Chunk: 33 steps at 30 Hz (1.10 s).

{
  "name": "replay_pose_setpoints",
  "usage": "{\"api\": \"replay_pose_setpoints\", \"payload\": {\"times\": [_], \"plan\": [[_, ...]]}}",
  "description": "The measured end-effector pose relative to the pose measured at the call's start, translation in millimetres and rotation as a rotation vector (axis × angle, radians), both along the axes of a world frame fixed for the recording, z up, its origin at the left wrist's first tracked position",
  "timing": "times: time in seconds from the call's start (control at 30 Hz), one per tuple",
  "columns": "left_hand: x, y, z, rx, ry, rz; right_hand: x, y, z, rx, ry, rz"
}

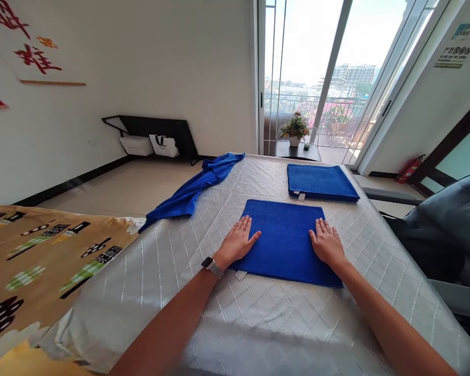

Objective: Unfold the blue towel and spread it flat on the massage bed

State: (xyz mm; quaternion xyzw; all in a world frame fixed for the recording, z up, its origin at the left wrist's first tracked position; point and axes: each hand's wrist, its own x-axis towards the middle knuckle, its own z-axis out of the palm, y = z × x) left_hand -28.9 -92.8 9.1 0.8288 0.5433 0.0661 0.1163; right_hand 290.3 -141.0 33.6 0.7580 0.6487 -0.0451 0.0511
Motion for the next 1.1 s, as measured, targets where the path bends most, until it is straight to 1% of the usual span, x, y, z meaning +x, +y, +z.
{"api": "replay_pose_setpoints", "payload": {"times": [0.13,0.23,0.37,0.5,0.6,0.67,0.73,0.8,0.83,0.87,0.93,1.0,1.03,1.1], "plan": [[-1,0,0.0,-0.009,-0.001,-0.006,-3,-25,0.1,-0.081,0.015,0.058],[-1,0,-1.9,0.013,0.005,-0.014,-6,-39,-1.5,-0.069,0.028,0.046],[-2,2,-3.8,0.015,0.024,-0.024,-9,-43,-0.5,-0.061,0.04,0.005],[-6,3,-2.5,0.014,0.037,-0.036,-10,-42,3.1,-0.058,0.076,0.005],[-8,4,4.3,0.011,0.052,-0.036,-10,-42,4.5,-0.054,0.085,0.01],[-9,4,12.7,0.017,0.064,-0.036,-10,-43,4.2,-0.049,0.078,0.014],[-4,0,23.7,0.043,0.068,-0.029,-11,-42,2.9,-0.043,0.071,0.019],[8,-8,35.3,0.091,0.044,-0.059,-11,-41,1.3,-0.037,0.074,0.022],[18,-13,40.5,0.112,0.02,-0.112,-11,-41,0.8,-0.035,0.081,0.021],[31,-20,44.8,0.125,-0.009,-0.195,-11,-41,0.6,-0.034,0.088,0.019],[60,-35,49.7,0.123,-0.065,-0.402,-12,-41,1.6,-0.035,0.1,0.017],[92,-49,49.7,0.105,-0.109,-0.573,-11,-42,3.8,-0.034,0.094,0.022],[106,-55,48.2,0.099,-0.129,-0.618,-11,-43,5.2,-0.036,0.084,0.037],[128,-62,43.5,0.098,-0.163,-0.648,-10,-45,7.3,-0.047,0.063,0.091]]}}
